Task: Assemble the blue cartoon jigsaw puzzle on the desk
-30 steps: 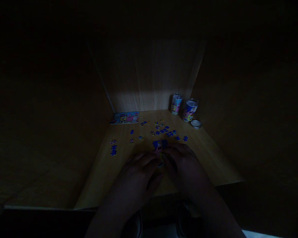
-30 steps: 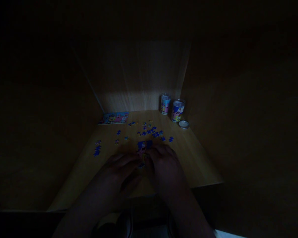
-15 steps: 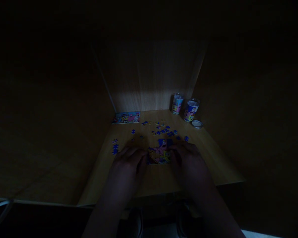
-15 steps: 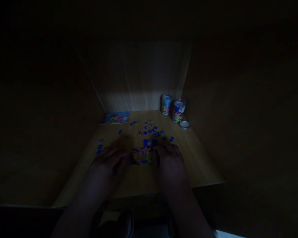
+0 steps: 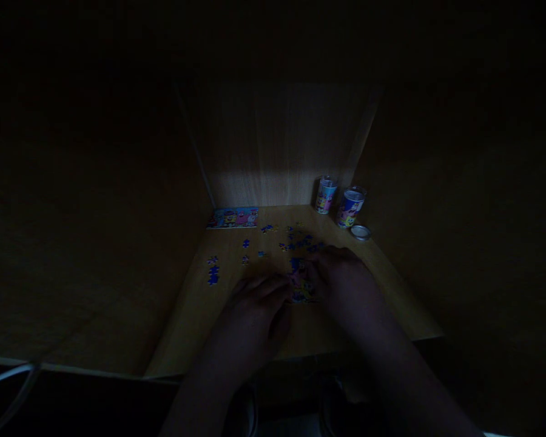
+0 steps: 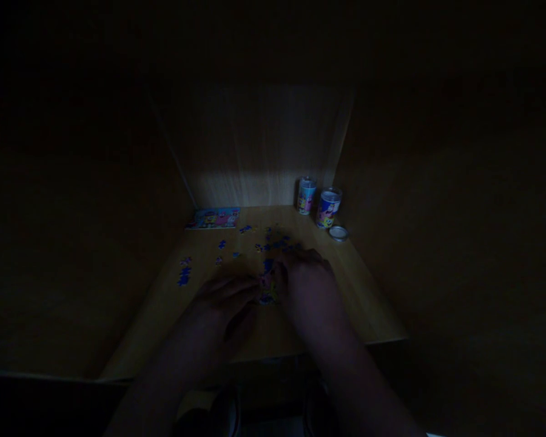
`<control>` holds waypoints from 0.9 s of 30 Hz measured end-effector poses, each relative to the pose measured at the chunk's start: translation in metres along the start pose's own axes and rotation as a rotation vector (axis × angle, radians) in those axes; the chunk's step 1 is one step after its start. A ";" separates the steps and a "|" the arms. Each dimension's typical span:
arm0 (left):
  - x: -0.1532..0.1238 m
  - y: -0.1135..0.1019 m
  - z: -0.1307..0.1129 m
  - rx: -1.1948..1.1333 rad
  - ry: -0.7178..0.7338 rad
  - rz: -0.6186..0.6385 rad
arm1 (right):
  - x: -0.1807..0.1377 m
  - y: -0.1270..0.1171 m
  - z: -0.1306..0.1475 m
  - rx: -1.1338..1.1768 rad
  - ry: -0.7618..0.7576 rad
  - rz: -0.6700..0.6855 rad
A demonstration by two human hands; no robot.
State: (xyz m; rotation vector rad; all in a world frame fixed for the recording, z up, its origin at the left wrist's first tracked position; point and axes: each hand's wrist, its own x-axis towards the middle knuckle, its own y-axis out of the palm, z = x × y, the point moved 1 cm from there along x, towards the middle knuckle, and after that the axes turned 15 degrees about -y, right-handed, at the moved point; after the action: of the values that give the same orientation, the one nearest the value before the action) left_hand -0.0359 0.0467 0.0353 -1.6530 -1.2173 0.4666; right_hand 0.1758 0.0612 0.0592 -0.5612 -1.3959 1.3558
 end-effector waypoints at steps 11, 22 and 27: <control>-0.003 -0.001 0.000 -0.046 -0.027 0.012 | 0.125 0.017 -0.029 -0.210 -0.076 0.410; -0.002 0.003 0.002 -0.050 -0.018 -0.016 | 0.121 0.022 -0.042 -0.160 -0.111 0.464; 0.000 0.003 0.000 -0.032 -0.020 -0.015 | 0.118 0.022 -0.044 -0.149 -0.114 0.436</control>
State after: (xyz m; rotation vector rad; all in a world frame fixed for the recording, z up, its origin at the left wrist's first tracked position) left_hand -0.0346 0.0465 0.0325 -1.6685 -1.2570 0.4572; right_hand 0.1683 0.1884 0.0714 -0.9404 -1.5326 1.6550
